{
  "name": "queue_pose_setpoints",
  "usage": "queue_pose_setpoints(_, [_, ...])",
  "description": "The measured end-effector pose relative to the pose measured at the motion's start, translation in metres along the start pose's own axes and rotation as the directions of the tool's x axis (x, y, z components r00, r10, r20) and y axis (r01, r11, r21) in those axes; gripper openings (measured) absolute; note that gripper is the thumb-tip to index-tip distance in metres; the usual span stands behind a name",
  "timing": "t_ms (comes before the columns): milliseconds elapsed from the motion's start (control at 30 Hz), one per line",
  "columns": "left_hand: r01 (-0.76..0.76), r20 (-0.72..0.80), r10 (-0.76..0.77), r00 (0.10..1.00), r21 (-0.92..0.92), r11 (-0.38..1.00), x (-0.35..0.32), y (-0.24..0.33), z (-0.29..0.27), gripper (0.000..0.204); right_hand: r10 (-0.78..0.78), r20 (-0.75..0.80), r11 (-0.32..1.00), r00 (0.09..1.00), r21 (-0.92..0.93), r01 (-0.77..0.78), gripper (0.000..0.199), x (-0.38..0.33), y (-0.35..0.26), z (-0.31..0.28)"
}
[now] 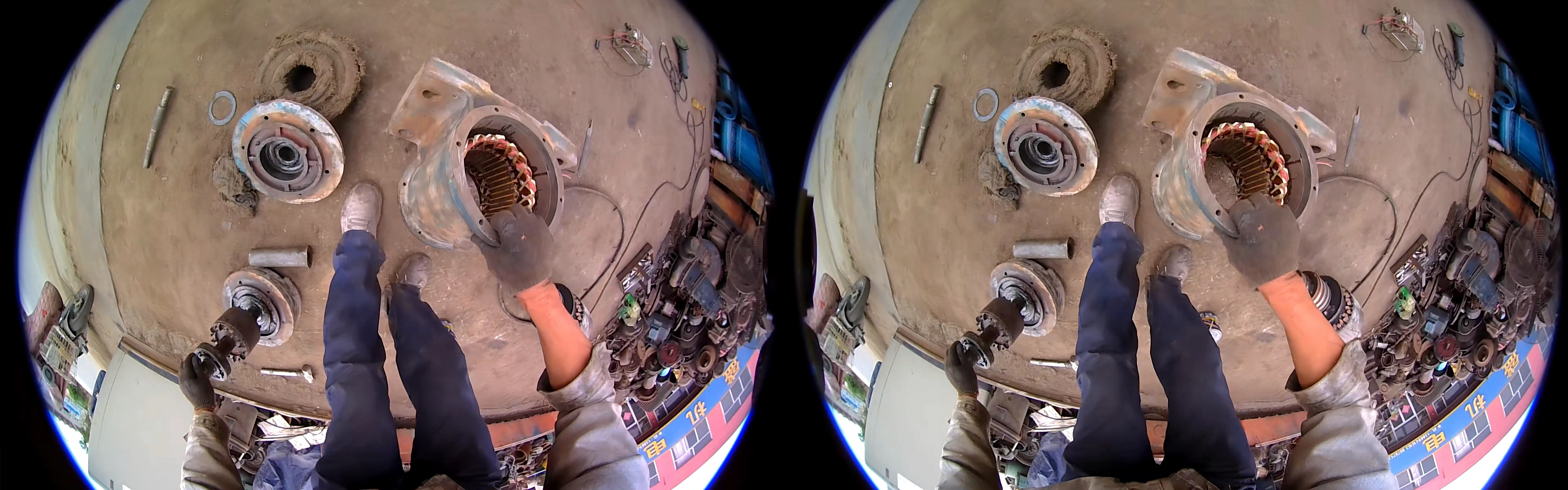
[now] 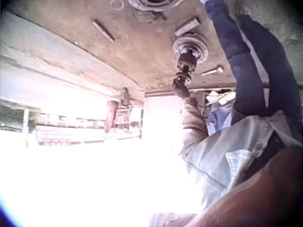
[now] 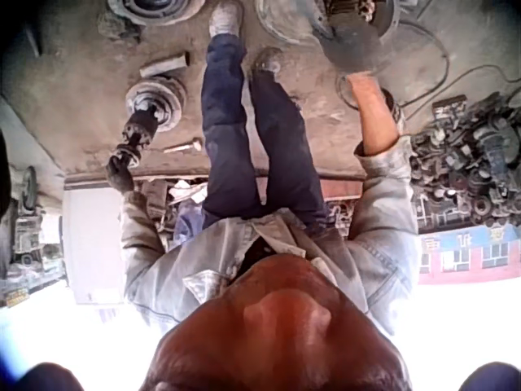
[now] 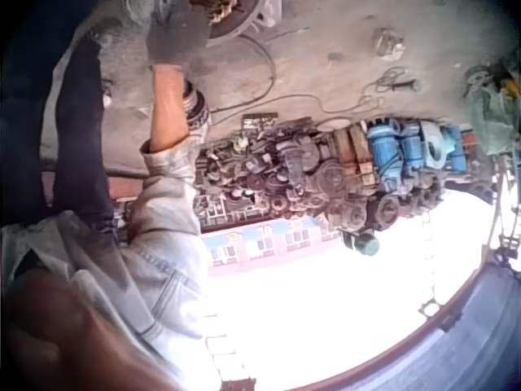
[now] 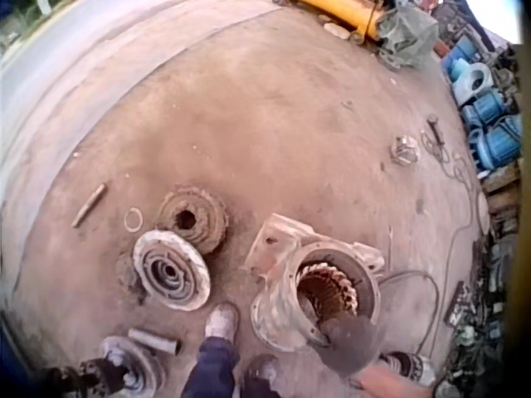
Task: The person sits on the floor and applies grease to a mechanical assembly using a small brush. They then insert the assembly into a larger housing and secure it with a metal plate.
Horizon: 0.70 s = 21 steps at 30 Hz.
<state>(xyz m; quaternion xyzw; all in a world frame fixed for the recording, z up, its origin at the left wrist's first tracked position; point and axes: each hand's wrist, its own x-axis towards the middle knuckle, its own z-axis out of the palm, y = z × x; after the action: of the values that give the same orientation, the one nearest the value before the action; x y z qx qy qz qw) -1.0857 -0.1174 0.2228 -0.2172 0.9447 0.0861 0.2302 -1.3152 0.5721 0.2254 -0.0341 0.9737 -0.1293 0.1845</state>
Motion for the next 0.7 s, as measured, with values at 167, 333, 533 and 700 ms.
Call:
queue_pose_setpoints(167, [-0.007, -0.059, 0.007, 0.998, -0.005, 1.0, 0.008, 0.016, 0.025, 0.03, -0.094, -0.149, 0.994, 0.984, -0.064, 0.085, 0.023, 0.0, 0.016, 0.015])
queue_pose_setpoints(333, [0.051, -0.015, -0.051, 0.999, 0.007, 0.999, -0.007, 0.018, 0.004, 0.03, -0.151, 0.009, 0.989, 0.988, 0.005, 0.151, 0.019, -0.013, 0.022, 0.007])
queue_pose_setpoints(533, [0.026, -0.034, -0.023, 0.999, 0.073, 0.997, -0.008, 0.004, 0.012, 0.029, -0.202, 0.194, 0.979, 0.96, 0.007, 0.205, 0.015, -0.044, 0.009, 0.063])
queue_pose_setpoints(700, [-0.012, -0.034, 0.013, 0.999, 0.038, 0.999, -0.003, -0.008, 0.037, 0.029, -0.196, 0.273, 0.979, 0.942, -0.002, 0.205, 0.014, -0.071, -0.005, 0.131])
